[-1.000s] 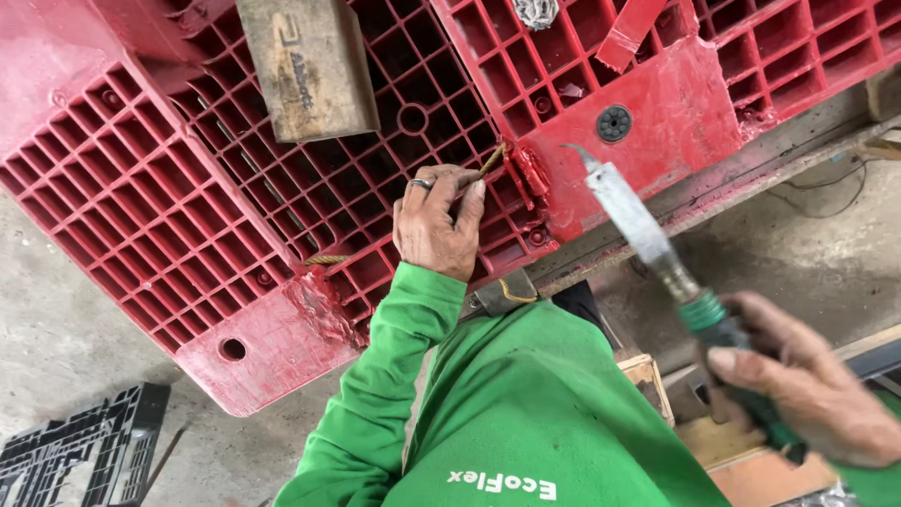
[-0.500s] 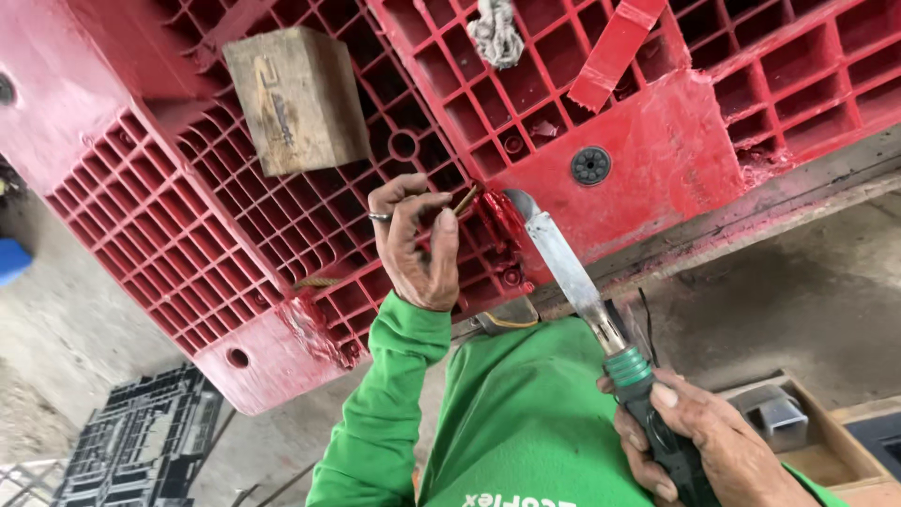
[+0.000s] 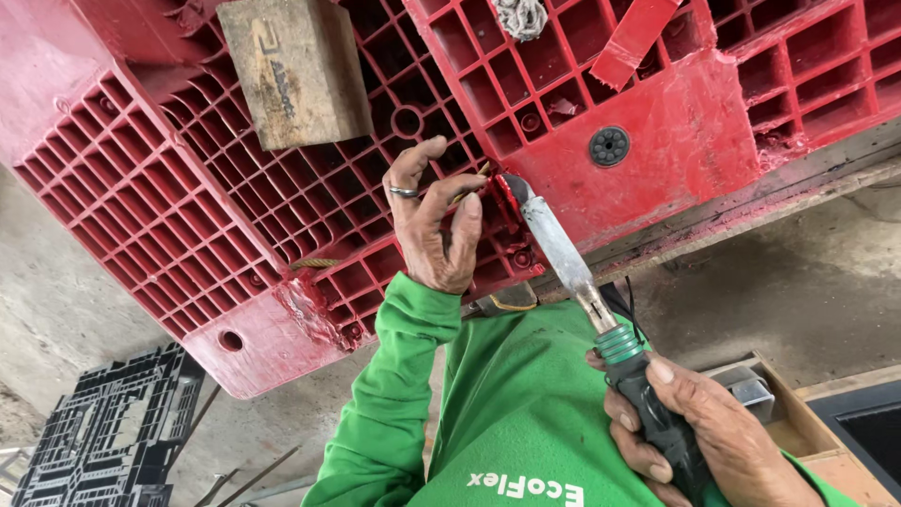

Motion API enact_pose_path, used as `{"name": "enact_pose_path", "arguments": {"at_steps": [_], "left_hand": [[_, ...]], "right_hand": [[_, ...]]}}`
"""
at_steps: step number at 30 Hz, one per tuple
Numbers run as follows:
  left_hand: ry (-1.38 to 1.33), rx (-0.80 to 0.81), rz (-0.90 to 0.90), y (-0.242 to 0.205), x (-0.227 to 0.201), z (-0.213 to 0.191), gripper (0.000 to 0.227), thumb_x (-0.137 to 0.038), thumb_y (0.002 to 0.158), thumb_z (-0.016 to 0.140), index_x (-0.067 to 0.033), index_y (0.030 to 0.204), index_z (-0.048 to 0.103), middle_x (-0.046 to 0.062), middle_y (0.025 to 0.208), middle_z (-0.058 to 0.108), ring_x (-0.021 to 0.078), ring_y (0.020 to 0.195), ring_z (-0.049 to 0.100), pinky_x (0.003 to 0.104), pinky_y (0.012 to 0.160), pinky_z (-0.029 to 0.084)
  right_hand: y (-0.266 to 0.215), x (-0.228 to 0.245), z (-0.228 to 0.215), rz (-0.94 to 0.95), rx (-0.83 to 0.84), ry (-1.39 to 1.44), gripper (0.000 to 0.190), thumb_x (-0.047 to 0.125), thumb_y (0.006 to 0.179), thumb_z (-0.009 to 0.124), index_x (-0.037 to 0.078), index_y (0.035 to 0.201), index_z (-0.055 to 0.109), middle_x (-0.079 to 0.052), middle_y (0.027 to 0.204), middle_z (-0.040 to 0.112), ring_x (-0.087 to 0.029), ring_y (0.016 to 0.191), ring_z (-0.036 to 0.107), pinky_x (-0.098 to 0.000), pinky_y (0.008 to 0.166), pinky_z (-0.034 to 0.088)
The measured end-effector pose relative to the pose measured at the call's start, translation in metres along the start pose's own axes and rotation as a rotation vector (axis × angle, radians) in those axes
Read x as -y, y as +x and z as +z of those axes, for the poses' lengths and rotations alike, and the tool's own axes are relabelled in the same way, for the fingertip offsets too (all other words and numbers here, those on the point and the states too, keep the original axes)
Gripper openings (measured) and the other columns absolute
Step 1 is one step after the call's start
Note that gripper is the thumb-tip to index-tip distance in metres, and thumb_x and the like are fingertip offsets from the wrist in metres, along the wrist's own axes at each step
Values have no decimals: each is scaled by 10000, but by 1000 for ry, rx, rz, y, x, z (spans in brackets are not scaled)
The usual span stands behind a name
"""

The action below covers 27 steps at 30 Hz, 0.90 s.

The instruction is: The person uses a soldering iron to melt and fuse a yellow rope into a red plastic pallet. They hold the rope in place with their left hand while applying heat with the soldering iron in their right hand. The person occasionally uses pliers to adjust the rope and a cloth to wipe the area.

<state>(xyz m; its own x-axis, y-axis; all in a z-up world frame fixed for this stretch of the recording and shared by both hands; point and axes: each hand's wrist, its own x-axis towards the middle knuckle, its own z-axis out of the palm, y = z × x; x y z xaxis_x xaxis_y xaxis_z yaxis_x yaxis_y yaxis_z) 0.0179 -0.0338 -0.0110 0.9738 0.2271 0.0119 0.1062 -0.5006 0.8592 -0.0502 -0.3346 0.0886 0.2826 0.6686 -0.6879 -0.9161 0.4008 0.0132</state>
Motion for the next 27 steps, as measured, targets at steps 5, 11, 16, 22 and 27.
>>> {"name": "enact_pose_path", "arguments": {"at_steps": [5, 11, 16, 22, 27], "left_hand": [[68, 20, 52, 3, 1, -4, 227, -275, 991, 653, -121, 1104, 774, 108, 1523, 479, 316, 1396, 426, 477, 1218, 359], [74, 36, 63, 3, 1, -4, 245, -306, 1006, 634, -145, 1110, 786, 103, 1544, 458, 319, 1410, 395, 473, 1218, 365], [56, 33, 49, 1, 1, -5, 268, -318, 1016, 632, -123, 1129, 776, 111, 1567, 442, 315, 1428, 393, 485, 1246, 332], [20, 7, 27, 0, 3, -4, 257, -300, 1015, 633, -99, 1111, 761, 118, 1572, 433, 315, 1447, 396, 487, 1253, 327], [55, 30, 60, 0, 4, -4, 250, -302, 1009, 644, -112, 1101, 778, 117, 1600, 414, 316, 1444, 389, 492, 1246, 328]], "right_hand": [[-7, -8, 0, 15, -99, 56, 553, 463, 1098, 555, -18, 1351, 451, -182, 949, 533, -183, 626, 560, -293, 390, 454], [-16, -15, 3, -11, -151, 70, 462, 372, 1092, 551, 94, 1443, 439, -171, 1005, 555, -170, 619, 560, -258, 401, 432], [-17, -23, -3, -38, -197, 46, 514, 363, 1084, 577, 130, 1511, 410, -207, 999, 566, -204, 594, 562, -296, 391, 431], [-28, -31, 7, -100, -248, 82, 528, 265, 1058, 621, 74, 1510, 426, -194, 955, 557, -198, 609, 533, -285, 454, 392], [-18, -22, 19, -101, -399, -106, 525, 266, 1044, 616, 72, 1504, 452, -192, 999, 608, -206, 601, 546, -304, 382, 376]]}}
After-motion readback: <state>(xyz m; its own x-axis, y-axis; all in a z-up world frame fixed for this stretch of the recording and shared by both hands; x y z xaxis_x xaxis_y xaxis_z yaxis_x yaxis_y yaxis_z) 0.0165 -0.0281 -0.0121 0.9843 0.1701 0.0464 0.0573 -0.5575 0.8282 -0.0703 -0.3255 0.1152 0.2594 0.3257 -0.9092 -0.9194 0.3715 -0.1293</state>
